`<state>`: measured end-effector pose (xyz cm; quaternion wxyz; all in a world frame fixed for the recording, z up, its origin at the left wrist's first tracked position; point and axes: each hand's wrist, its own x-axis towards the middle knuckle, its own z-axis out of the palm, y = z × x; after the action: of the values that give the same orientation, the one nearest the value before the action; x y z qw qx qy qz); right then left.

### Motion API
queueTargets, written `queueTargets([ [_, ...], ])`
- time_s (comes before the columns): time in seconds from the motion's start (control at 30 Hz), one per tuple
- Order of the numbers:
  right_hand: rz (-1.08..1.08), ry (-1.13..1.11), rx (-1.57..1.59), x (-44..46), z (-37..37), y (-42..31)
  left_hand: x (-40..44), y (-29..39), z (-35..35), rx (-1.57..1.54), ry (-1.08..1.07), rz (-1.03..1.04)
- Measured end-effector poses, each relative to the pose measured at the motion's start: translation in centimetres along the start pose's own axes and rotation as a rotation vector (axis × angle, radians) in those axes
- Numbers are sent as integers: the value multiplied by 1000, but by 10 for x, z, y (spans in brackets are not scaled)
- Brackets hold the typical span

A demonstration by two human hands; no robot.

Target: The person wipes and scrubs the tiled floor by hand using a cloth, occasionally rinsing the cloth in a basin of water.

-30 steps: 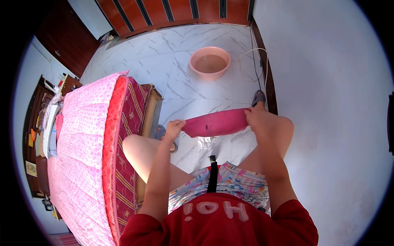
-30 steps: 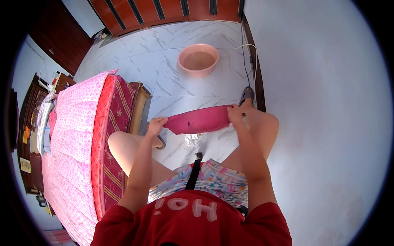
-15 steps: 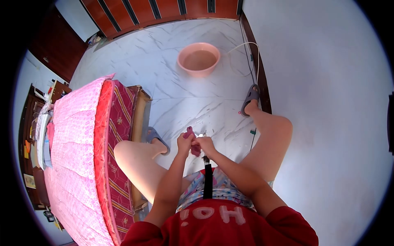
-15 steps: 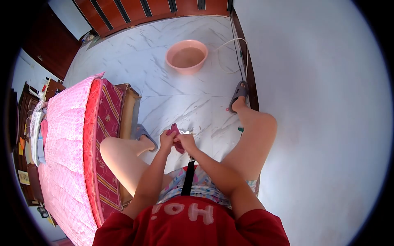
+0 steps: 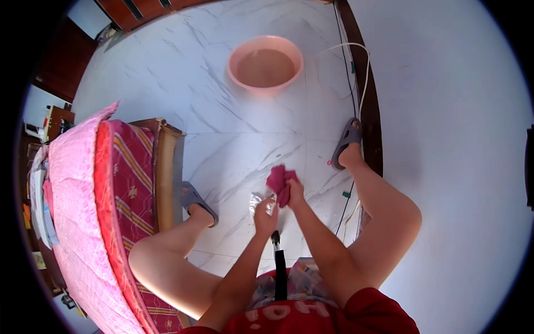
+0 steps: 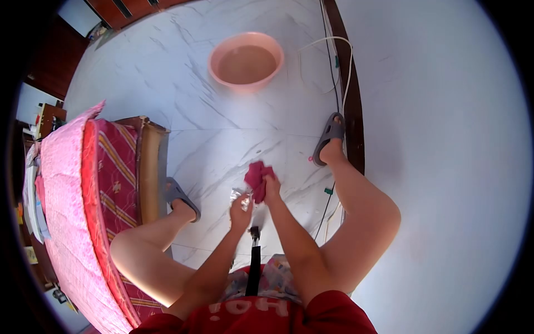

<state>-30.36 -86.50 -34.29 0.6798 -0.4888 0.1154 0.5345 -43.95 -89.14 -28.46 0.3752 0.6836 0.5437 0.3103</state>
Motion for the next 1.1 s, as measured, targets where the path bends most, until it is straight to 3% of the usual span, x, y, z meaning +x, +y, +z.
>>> queueTargets([
  [0.07, -337, 132, -276, 37, 20, -35, 30, -33, -2, 110, 123, 7],
  [0.13, -698, 70, -732, 77, 26, -83, 63, -72, -16, 371, 37, -115],
  [0.17, -778, 50, -925, 99, 27, -107, 75, -94, -21, 484, 30, -115],
  [0.23, -1052, 76, -1141, 164, 11, -130, 102, -125, -32, 575, -54, -297],
  [0.3, -1108, 81, -1379, 209, 13, -155, 126, -141, -41, 656, -195, -419],
  [0.33, -1002, 214, -1511, 223, 18, -158, 131, -143, -41, 662, -198, -433],
  [0.37, -990, 207, -1514, 230, 20, -153, 135, -144, -40, 763, -341, -456],
  [0.4, -920, 339, -1574, 222, 39, -152, 137, -145, -39, 861, -487, -478],
  [0.43, -840, 471, -1631, 221, 49, -141, 137, -147, -38, 869, -498, -489],
  [0.5, -952, 534, -1823, 241, 48, -94, 133, -150, -39, 914, -532, -416],
  [0.53, -953, 318, -1880, 227, 53, -77, 132, -149, -39, 918, -542, -424],
  [0.63, -1170, -302, -1759, 161, 44, 1, 134, -149, -38, 918, -548, -428],
  [0.7, -937, -644, -1800, 107, 21, 42, 135, -150, -37, 971, -553, -421],
  [0.77, -885, -935, -1684, 57, -6, 75, 136, -146, -36, 989, -553, -425],
  [0.8, -676, -1109, -1722, 35, -16, 68, 137, -146, -36, 1008, -557, -428],
  [0.83, -837, -1130, -1662, 26, -16, 58, 137, -146, -37, 1005, -550, -428],
  [0.9, -844, -905, -1493, 34, 6, 32, 136, -149, -35, 1045, -571, -421],
  [0.97, -468, -654, -1171, 71, 54, -20, 136, -149, -35, 1029, -569, -436],
  [1.03, -673, -493, -990, 159, 51, -51, 137, -148, -34, 1017, -573, -447],
  [1.07, -1057, -365, -1204, 205, 58, -71, 137, -147, -34, 1044, -583, -443],
  [1.1, -1088, -287, -1182, 236, 68, -87, 137, -146, -34, 1072, -592, -436],
])
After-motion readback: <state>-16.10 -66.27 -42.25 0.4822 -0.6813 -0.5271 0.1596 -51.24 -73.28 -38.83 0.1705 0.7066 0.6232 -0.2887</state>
